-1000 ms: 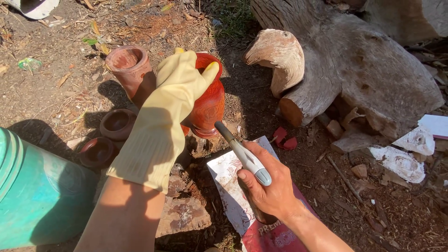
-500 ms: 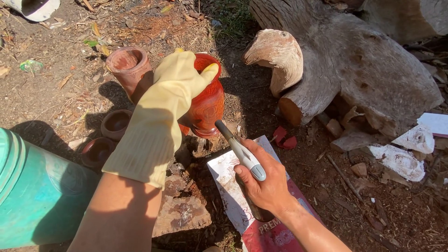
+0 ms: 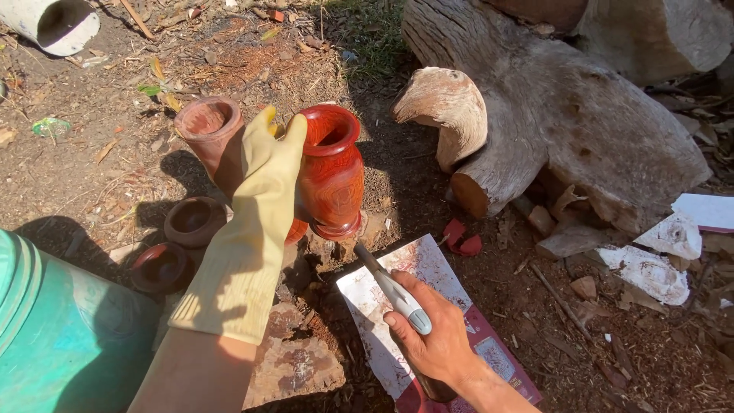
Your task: Applying a flame finish to various wooden vases and bowls using a handheld blowtorch
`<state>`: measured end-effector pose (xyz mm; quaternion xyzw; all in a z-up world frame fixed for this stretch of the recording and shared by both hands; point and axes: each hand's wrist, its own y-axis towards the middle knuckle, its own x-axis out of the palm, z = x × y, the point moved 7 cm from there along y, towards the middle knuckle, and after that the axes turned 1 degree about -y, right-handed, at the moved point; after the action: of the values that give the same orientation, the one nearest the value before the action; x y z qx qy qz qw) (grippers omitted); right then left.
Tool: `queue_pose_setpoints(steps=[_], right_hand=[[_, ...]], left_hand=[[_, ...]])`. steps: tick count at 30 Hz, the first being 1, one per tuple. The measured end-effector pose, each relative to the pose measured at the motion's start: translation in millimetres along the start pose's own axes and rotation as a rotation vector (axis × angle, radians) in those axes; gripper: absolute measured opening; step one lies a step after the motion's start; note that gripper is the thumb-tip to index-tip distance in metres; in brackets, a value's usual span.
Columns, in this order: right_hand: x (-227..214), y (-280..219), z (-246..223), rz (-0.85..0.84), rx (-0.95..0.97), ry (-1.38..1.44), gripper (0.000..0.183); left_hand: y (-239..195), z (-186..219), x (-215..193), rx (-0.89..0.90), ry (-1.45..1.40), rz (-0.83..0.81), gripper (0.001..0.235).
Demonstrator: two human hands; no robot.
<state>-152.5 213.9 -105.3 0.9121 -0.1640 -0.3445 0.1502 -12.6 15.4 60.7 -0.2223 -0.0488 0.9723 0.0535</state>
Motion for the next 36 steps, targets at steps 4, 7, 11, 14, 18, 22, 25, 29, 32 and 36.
queue_pose_setpoints(steps=[4,7,11,14,18,22,25,29,32,36], right_hand=[[-20.5,-6.5,17.4,0.031,0.136,0.062,0.062],[-38.5,-8.4,25.6,0.064,0.207,0.093,0.066],[-72.6,-7.6,12.9,0.187,0.139,0.183,0.063],[-91.0,-1.7,0.0,0.235,0.16,0.179,0.064],[-105.7,18.1,-23.6,0.251,0.296,0.244,0.063],[-130.7,48.7,-60.2,0.174,0.395,0.072,0.056],[-129.1,62.7,-79.1,0.062,0.541,-0.018,0.057],[-111.0,80.4,-108.0,-0.033,0.383,-0.117,0.055],[-101.7,90.5,-127.5,-0.051,0.337,-0.145,0.054],[-96.1,97.3,-144.9,-0.064,0.368,-0.197,0.054]], left_hand=[[39.6,-9.4,1.9,-0.17,0.204,0.027,0.036],[40.9,-10.1,-2.1,-0.171,0.205,0.0,0.03],[45.5,-13.0,-6.6,-0.182,0.215,-0.093,0.017],[45.6,-12.1,-5.5,-0.192,0.202,-0.15,0.044],[42.7,-14.7,0.0,-0.179,0.001,-0.156,0.03],[103.9,-84.4,-7.5,-0.16,0.125,-0.069,0.06],[108.2,-130.3,-17.8,-0.191,-0.289,-0.003,0.053],[94.3,-160.9,-41.7,-0.199,-0.437,0.128,0.05],[71.4,-133.5,-59.6,-0.202,-0.445,0.189,0.045],[48.1,-93.4,-79.2,-0.162,-0.437,0.201,0.044]])
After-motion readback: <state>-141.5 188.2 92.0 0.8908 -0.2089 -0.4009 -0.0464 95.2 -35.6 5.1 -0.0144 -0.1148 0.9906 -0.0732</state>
